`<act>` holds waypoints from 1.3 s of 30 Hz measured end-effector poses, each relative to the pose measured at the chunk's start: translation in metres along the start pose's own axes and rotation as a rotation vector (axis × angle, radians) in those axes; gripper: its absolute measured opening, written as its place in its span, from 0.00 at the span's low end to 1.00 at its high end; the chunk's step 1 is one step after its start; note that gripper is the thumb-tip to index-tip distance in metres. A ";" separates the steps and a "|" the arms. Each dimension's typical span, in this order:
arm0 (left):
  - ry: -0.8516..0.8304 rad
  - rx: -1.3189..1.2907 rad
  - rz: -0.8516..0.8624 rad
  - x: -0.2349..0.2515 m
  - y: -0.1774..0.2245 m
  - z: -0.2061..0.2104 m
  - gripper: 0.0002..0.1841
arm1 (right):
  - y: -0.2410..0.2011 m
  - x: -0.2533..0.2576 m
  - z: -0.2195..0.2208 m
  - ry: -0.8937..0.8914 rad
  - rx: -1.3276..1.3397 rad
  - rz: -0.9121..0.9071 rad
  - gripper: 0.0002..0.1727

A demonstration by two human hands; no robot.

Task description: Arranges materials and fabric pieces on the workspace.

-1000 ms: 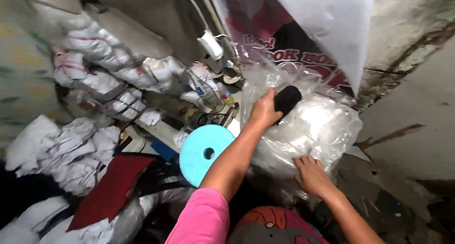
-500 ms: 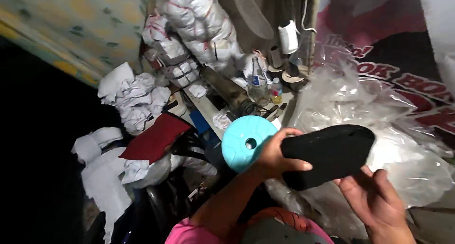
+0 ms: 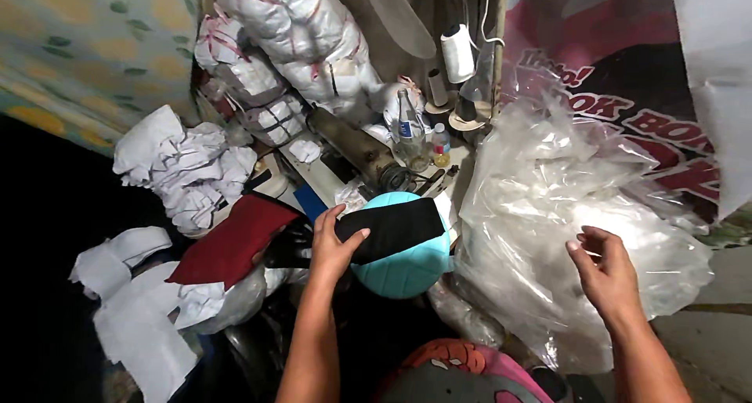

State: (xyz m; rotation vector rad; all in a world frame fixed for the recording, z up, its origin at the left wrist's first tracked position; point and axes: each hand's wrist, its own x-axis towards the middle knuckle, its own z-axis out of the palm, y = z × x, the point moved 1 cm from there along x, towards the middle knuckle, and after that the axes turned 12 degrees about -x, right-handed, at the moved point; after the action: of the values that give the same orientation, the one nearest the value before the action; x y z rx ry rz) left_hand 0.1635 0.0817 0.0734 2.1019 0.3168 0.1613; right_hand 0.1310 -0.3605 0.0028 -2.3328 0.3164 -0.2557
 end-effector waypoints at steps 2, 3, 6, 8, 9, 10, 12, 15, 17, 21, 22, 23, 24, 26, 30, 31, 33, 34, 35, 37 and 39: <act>0.003 0.062 0.025 -0.004 0.004 0.000 0.37 | 0.011 0.000 0.002 -0.094 -0.117 0.110 0.36; 0.014 0.103 0.052 -0.006 0.006 0.000 0.37 | 0.013 -0.001 0.005 -0.180 -0.160 0.168 0.38; 0.114 0.202 0.251 -0.012 0.024 0.007 0.37 | -0.002 -0.007 0.021 -0.333 -0.251 0.184 0.41; 0.158 0.184 0.467 -0.015 0.046 0.019 0.36 | -0.016 -0.009 0.032 -0.312 -0.225 0.105 0.43; 0.135 0.148 0.586 -0.017 0.060 0.029 0.35 | -0.021 -0.009 0.036 -0.286 -0.205 0.075 0.44; 0.065 0.102 0.692 -0.020 0.074 0.041 0.33 | -0.025 -0.007 0.038 -0.251 -0.195 0.062 0.44; -0.155 0.056 0.840 -0.026 0.102 0.080 0.26 | -0.023 0.003 0.040 -0.117 -0.221 0.023 0.43; -0.512 0.161 0.875 -0.030 0.126 0.156 0.22 | -0.008 0.025 0.045 -0.029 -0.295 -0.080 0.52; -0.624 0.242 0.774 -0.030 0.135 0.201 0.23 | -0.005 0.035 0.047 -0.137 -0.353 -0.094 0.46; -0.552 0.267 0.538 -0.022 0.140 0.238 0.36 | 0.009 0.029 0.041 -0.193 -0.444 -0.080 0.21; -0.518 0.234 0.515 -0.020 0.139 0.239 0.39 | 0.014 0.029 0.031 -0.153 -0.396 -0.043 0.20; -0.480 0.190 0.519 -0.018 0.137 0.238 0.41 | 0.021 0.031 0.016 -0.108 -0.320 0.020 0.20; -0.449 0.147 0.528 -0.016 0.136 0.236 0.42 | 0.028 0.034 0.001 -0.038 -0.235 0.078 0.20; -0.416 0.058 0.515 -0.010 0.136 0.233 0.44 | 0.043 0.041 -0.030 0.138 -0.075 0.174 0.21; -0.419 -0.135 0.457 -0.006 0.133 0.244 0.42 | 0.065 0.060 -0.061 0.359 0.219 0.359 0.19; -0.428 -0.140 0.459 -0.010 0.129 0.250 0.43 | 0.067 0.063 -0.062 0.380 0.268 0.391 0.18; -0.414 -0.123 0.486 -0.016 0.122 0.257 0.45 | 0.069 0.064 -0.059 0.411 0.331 0.403 0.17; -0.398 -0.122 0.489 -0.018 0.121 0.258 0.46 | 0.069 0.060 -0.056 0.410 0.335 0.370 0.16; -0.376 -0.127 0.489 -0.018 0.120 0.256 0.46 | 0.068 0.051 -0.054 0.377 0.311 0.307 0.16; -0.320 -0.097 0.514 -0.014 0.123 0.249 0.45 | 0.063 0.021 -0.049 0.236 0.199 0.088 0.16; -0.284 0.016 0.610 -0.009 0.127 0.240 0.44 | 0.056 -0.013 -0.032 0.045 0.019 -0.155 0.18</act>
State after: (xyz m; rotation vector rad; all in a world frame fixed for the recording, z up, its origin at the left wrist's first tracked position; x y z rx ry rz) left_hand 0.2332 -0.1802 0.0562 2.1445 -0.5007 0.2126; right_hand 0.1015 -0.4166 -0.0157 -2.3384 0.1549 -0.3858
